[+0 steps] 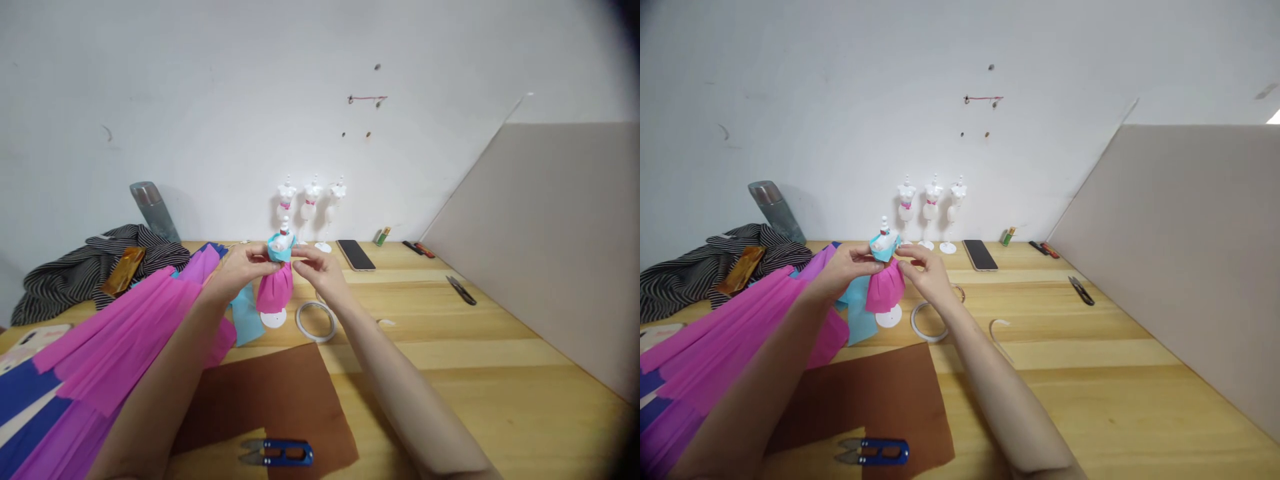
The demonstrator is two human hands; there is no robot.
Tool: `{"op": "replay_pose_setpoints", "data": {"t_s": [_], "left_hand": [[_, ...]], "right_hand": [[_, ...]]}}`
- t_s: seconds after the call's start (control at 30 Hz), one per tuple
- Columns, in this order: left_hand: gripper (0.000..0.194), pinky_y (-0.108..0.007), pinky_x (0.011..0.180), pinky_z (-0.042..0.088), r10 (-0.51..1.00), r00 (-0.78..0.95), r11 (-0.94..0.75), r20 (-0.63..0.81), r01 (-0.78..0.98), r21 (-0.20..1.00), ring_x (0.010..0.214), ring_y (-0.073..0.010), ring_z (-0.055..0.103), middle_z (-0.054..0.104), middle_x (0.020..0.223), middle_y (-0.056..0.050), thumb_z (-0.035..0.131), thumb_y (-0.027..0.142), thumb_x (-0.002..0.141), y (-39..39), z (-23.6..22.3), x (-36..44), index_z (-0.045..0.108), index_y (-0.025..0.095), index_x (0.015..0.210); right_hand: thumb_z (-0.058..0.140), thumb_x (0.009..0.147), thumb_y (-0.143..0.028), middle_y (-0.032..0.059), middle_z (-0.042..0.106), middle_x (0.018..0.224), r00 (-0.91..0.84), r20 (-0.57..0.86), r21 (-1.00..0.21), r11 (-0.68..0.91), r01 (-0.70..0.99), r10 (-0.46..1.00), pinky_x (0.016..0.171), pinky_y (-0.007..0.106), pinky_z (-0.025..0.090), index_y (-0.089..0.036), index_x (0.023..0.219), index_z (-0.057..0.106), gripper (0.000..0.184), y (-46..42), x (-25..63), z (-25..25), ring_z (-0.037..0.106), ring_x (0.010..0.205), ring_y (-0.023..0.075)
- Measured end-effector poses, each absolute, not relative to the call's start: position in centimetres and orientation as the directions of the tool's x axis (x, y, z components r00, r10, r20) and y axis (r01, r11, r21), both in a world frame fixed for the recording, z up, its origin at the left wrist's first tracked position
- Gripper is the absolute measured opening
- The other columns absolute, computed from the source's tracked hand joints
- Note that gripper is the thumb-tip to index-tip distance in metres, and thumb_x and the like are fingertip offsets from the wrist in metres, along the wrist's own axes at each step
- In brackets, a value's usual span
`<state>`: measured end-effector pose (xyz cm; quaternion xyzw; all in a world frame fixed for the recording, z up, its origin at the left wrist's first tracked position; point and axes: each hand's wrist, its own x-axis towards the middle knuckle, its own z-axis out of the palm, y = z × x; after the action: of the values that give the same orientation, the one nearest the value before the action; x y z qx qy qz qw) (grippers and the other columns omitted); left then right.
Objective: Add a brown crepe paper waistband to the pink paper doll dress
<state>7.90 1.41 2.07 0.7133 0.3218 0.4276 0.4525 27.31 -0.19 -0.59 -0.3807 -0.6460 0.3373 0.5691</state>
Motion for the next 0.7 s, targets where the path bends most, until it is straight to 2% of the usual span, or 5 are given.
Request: {"op": "replay_pose_setpoints", "data": {"t_s": [0.13, 0.37, 0.5, 0.6, 0.7], "left_hand": [[0.024, -0.033, 0.085, 0.047, 0.886, 0.362, -0.324, 0.289, 0.040, 0.945, 0.087, -0.0204, 0.065, 0.073, 0.086, -0.003, 0.076, 0.027, 0.067, 1.0, 2.4, 8.3, 0.075, 0.018, 0.090], [0.024, -0.030, 0.076, 0.048, 0.944, 0.038, -0.330, 0.329, 0.046, 0.943, 0.077, -0.0177, 0.063, 0.070, 0.078, -0.002, 0.077, 0.029, 0.062, 0.9, 1.9, 10.0, 0.072, 0.015, 0.082], [0.022, -0.031, 0.075, 0.049, 0.937, -0.001, -0.348, 0.350, 0.102, 0.932, 0.080, -0.0197, 0.063, 0.071, 0.080, -0.003, 0.074, 0.030, 0.063, 1.3, 1.2, 10.3, 0.072, 0.016, 0.081], [0.018, -0.031, 0.078, 0.048, 0.921, -0.009, -0.384, 0.390, 0.155, 0.910, 0.084, -0.0203, 0.064, 0.071, 0.081, -0.002, 0.072, 0.027, 0.063, 1.5, 1.1, 10.1, 0.072, 0.018, 0.079], [0.016, -0.032, 0.081, 0.048, 0.907, -0.005, -0.410, 0.420, 0.215, 0.887, 0.087, -0.0205, 0.063, 0.070, 0.081, -0.001, 0.070, 0.025, 0.062, 1.5, 1.2, 10.0, 0.072, 0.019, 0.077]], "right_hand": [[0.064, 0.070, -0.026, 0.0084, 0.074, 0.106, 0.078, 0.418, -0.903, 0.404, 0.147, 0.905, 0.084, 0.037, 0.053, -0.020, 0.087, 0.075, 0.022, -0.1, 28.2, -0.1, 0.067, 0.102, 0.0247], [0.063, 0.070, -0.024, 0.0087, 0.076, 0.098, 0.186, 0.414, -0.899, 0.368, 0.240, 0.891, 0.076, 0.036, 0.053, -0.017, 0.086, 0.075, 0.022, 0.1, 29.8, 0.8, 0.069, 0.090, 0.0240], [0.062, 0.070, -0.023, 0.0083, 0.076, 0.099, 0.177, 0.424, -0.894, 0.379, 0.240, 0.888, 0.074, 0.034, 0.054, -0.017, 0.085, 0.075, 0.021, 0.3, 29.7, 0.6, 0.070, 0.086, 0.0224], [0.060, 0.071, -0.022, 0.0086, 0.075, 0.101, 0.131, 0.441, -0.886, 0.406, 0.226, 0.888, 0.076, 0.034, 0.054, -0.017, 0.086, 0.074, 0.021, 0.3, 28.9, 0.0, 0.069, 0.092, 0.0226], [0.057, 0.073, -0.020, 0.0081, 0.074, 0.104, 0.058, 0.515, -0.836, 0.486, 0.255, 0.855, 0.077, 0.034, 0.054, -0.020, 0.088, 0.073, 0.022, 0.0, 27.8, -0.4, 0.067, 0.100, 0.0225]]}}
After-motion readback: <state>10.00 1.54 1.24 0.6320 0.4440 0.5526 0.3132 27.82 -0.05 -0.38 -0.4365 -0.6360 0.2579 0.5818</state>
